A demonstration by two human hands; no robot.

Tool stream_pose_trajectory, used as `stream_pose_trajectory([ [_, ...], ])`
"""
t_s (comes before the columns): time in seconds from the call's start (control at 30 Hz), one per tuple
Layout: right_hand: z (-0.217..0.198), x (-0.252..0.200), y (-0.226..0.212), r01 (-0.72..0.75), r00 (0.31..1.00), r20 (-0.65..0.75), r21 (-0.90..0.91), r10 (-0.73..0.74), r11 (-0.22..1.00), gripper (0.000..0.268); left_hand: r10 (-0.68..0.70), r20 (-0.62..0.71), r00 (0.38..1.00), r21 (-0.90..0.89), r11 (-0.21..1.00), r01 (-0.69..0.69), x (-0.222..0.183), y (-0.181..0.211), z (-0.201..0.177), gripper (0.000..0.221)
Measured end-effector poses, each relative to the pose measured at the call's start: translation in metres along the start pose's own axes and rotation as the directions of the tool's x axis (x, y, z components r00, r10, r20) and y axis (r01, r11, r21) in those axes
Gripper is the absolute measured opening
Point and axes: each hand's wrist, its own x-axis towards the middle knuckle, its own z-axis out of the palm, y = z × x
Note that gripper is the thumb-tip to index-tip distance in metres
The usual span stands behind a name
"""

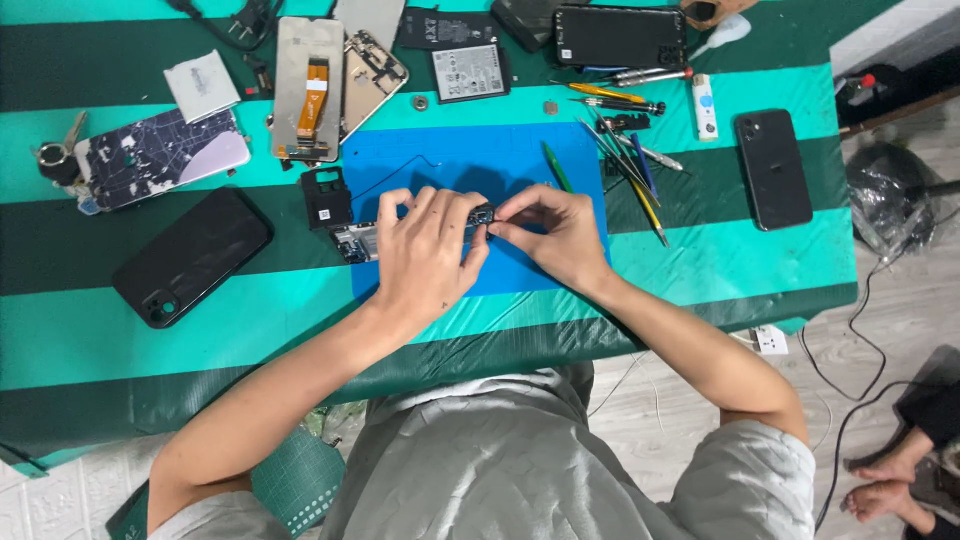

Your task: Repairing a mobile phone by assembling internal components and connecting ribbon cables

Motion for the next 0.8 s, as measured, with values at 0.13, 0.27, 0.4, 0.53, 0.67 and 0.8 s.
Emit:
stream_pose_trajectory([
  [0.13,0.002,0.001,0.000,0.000,1.000,-0.025,0.032,0.001,0.999,0.022,-0.002,0.033,0.999,-0.029,1.000,0.003,0.002,-0.005,-0.002,0.026],
  [0.27,0.004,0.002,0.007,0.018,0.999,-0.031,0.056,-0.016,0.998,0.027,-0.016,0.087,0.996,-0.110,0.994,0.026,0.006,-0.009,-0.006,0.029],
  [0.4,0.007,0.002,0.002,0.052,0.999,-0.007,0.096,-0.052,0.994,0.031,-0.020,0.105,0.994,-0.124,0.992,0.034,0.011,-0.004,-0.013,0.027],
  [0.53,0.007,0.003,0.000,0.097,0.995,-0.026,0.085,-0.095,0.992,0.033,-0.042,0.095,0.995,-0.140,0.989,0.055,0.012,-0.001,-0.015,0.028],
  [0.67,0.007,0.002,-0.007,0.157,0.987,-0.032,0.054,-0.155,0.986,0.032,-0.086,0.106,0.991,-0.109,0.989,0.098,0.011,-0.001,-0.015,0.026],
  [0.8,0.008,0.002,-0.010,0.182,0.983,-0.019,0.025,-0.181,0.983,0.031,-0.030,0.104,0.994,-0.059,0.998,0.036,0.011,0.000,-0.017,0.027],
])
